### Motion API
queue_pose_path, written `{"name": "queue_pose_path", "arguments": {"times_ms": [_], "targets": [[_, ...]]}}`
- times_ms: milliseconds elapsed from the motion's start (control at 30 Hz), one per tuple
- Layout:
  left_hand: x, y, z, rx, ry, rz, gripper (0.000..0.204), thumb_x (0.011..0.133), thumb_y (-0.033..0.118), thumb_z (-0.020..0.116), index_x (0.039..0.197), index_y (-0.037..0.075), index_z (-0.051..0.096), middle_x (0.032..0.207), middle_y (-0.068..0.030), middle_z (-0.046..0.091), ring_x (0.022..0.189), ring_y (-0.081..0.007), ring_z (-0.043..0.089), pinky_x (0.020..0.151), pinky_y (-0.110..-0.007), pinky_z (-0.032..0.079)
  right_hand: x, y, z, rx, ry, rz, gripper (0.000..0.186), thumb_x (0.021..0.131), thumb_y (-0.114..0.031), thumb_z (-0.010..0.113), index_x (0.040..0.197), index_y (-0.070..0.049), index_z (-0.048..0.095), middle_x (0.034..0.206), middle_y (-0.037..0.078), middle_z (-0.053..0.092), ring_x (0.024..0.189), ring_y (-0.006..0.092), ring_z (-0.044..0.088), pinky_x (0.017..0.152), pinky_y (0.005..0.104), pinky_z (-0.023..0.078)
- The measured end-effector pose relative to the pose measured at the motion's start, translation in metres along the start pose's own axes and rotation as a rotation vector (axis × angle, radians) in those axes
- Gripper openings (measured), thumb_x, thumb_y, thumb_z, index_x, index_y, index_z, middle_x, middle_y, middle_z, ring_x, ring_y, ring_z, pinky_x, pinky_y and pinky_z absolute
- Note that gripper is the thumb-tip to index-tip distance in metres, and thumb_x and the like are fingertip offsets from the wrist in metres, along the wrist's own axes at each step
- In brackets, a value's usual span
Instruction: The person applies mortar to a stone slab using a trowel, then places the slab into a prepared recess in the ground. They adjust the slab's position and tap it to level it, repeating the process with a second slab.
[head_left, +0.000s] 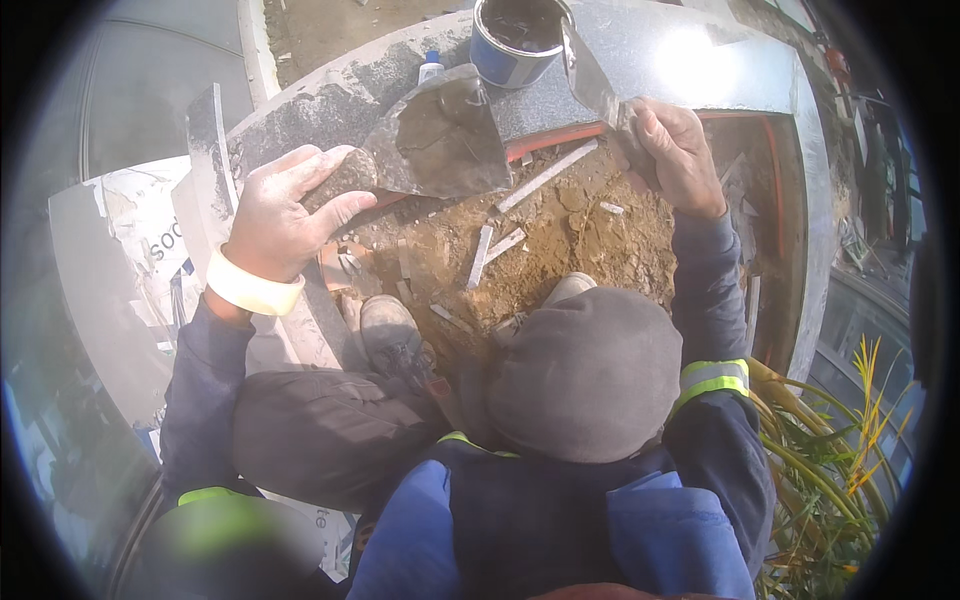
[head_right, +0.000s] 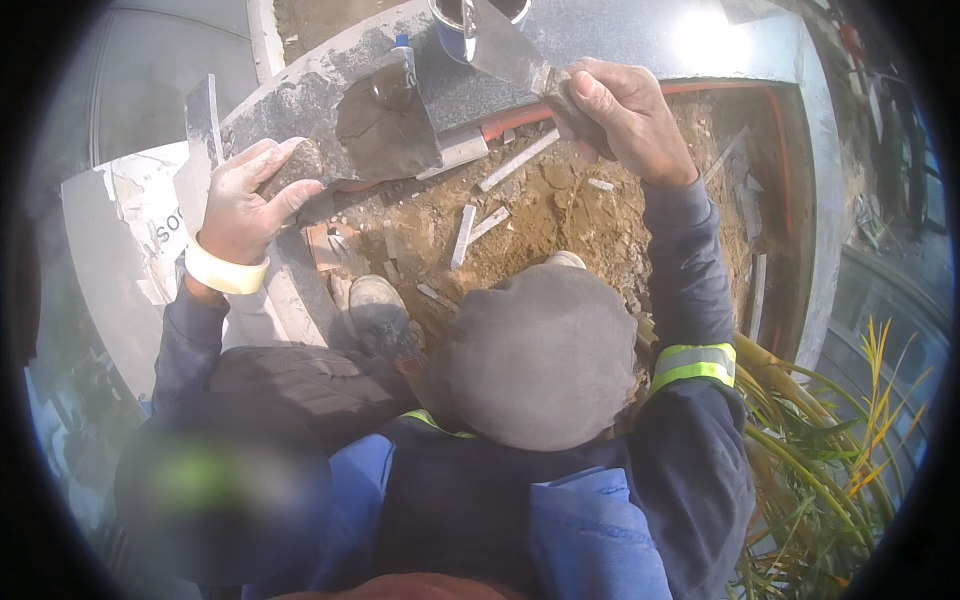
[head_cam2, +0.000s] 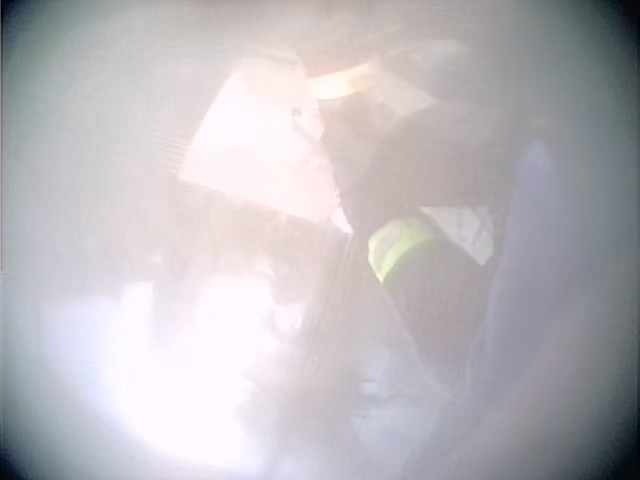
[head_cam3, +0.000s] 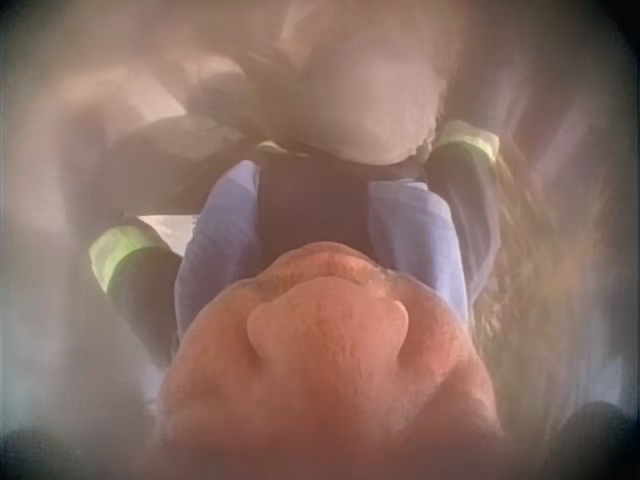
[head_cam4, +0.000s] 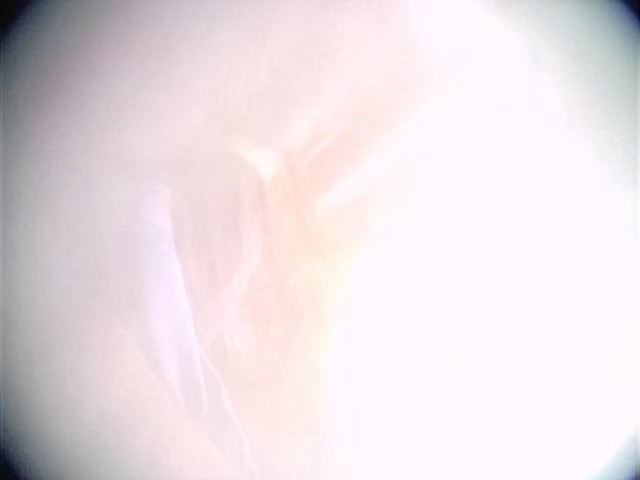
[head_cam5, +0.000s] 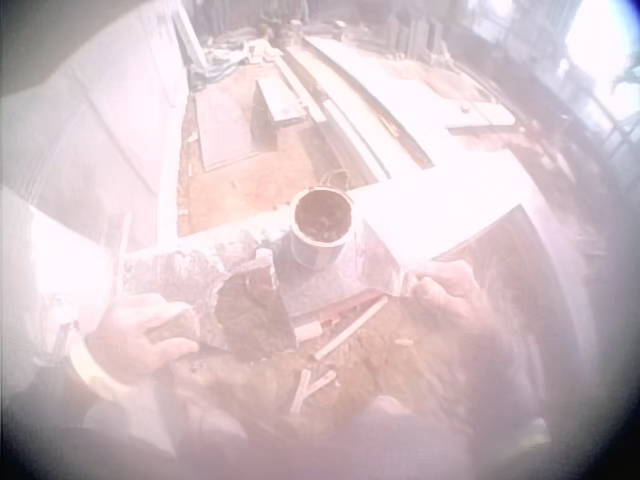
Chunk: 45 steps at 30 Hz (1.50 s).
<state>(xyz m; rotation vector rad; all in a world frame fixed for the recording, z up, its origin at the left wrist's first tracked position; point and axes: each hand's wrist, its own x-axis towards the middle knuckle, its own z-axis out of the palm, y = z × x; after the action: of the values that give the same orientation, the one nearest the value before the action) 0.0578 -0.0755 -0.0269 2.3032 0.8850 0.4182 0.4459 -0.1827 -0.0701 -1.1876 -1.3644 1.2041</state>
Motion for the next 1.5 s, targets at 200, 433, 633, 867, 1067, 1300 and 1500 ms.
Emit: {"name": "queue_pose_path", "arguments": {"times_ms": [200, 433, 633, 867, 1067, 1300, 1500], "targets": [[0.0, 0.004, 0.004, -0.111, -0.01, 0.066, 0.047, 0.081, 0.018, 0.087, 0.113, -0.012, 0.069, 0.087, -0.0163, 0.066, 0.073, -0.0244, 0.063, 0.068, -0.033, 0.051, 0.036, 0.024, 0.029, 0.198, -0.288, 0.065, 0.045, 0.109, -0.039, 0.054, 0.082, -0.004, 0.065, 0.063, -0.002, 0.054, 0.051, 0.0055, 0.051, 0.045, 0.0217, 0.04], [-0.009, 0.001, -0.001, -0.107, 0.049, 0.091, 0.047, 0.082, 0.018, 0.088, 0.112, -0.013, 0.069, 0.089, -0.0159, 0.067, 0.076, -0.0227, 0.064, 0.072, -0.032, 0.052, 0.035, 0.022, 0.025, 0.207, -0.307, 0.045, 0.041, 0.105, -0.038, 0.063, 0.085, -0.003, 0.07, 0.067, -0.003, 0.057, 0.055, 0.0045, 0.05, 0.048, 0.0233, 0.04], [0.005, 0.022, 0.001, -0.162, 0.236, -0.081, 0.049, 0.087, 0.022, 0.085, 0.12, -0.011, 0.069, 0.106, -0.0175, 0.074, 0.097, -0.0208, 0.07, 0.088, -0.031, 0.054, 0.007, 0.023, 0.005, -0.097, -0.202, 0.108, 0.036, 0.104, -0.036, 0.064, 0.101, -0.001, 0.073, 0.07, -0.002, 0.06, 0.059, 0.0066, 0.053, 0.052, 0.0255, 0.043], [0.012, 0.026, 0.029, -0.247, 0.166, -0.294, 0.065, 0.09, 0.037, 0.082, 0.128, -0.013, 0.064, 0.117, -0.0263, 0.072, 0.108, -0.0256, 0.07, 0.096, -0.034, 0.053, 0.014, -0.005, 0.073, -0.172, 0.409, -0.272, 0.051, 0.098, -0.006, 0.067, 0.146, 0.002, 0.052, 0.118, 0.014, 0.062, 0.105, 0.0196, 0.062, 0.091, 0.0329, 0.052], [0.016, 0.034, 0.041, -0.471, 0.097, -0.439, 0.06, 0.095, 0.04, 0.076, 0.125, -0.012, 0.066, 0.103, -0.017, 0.073, 0.08, -0.0169, 0.066, 0.076, -0.029, 0.054, 0.025, 0.024, 0.14, -0.152, 0.587, -0.503, 0.061, 0.091, 0.004, 0.069, 0.149, 0.001, 0.05, 0.128, 0.017, 0.055, 0.114, 0.0249, 0.061, 0.098, 0.0337, 0.05], [0.027, 0.014, 0.018, -0.035, 0.429, -0.04, 0.046, 0.094, 0.035, 0.077, 0.109, -0.008, 0.071, 0.079, -0.009, 0.067, 0.066, -0.0177, 0.063, 0.059, -0.032, 0.05, -0.018, 0.031, 0.118, -0.219, 0.387, -0.319, 0.055, 0.091, 0.001, 0.071, 0.144, -0.001, 0.057, 0.129, 0.017, 0.057, 0.109, 0.0231, 0.064, 0.092, 0.0345, 0.054], [0.003, 0.004, -0.004, 0.352, 0.273, 0.054, 0.044, 0.085, 0.035, 0.082, 0.108, -0.001, 0.074, 0.084, -0.0115, 0.066, 0.071, -0.0307, 0.065, 0.063, -0.038, 0.053, 0.001, -0.036, 0.013, -0.829, 0.285, -0.506, 0.043, 0.088, -0.006, 0.076, 0.13, -0.006, 0.07, 0.115, 0.014, 0.068, 0.092, 0.0234, 0.071, 0.076, 0.0324, 0.058]]}}
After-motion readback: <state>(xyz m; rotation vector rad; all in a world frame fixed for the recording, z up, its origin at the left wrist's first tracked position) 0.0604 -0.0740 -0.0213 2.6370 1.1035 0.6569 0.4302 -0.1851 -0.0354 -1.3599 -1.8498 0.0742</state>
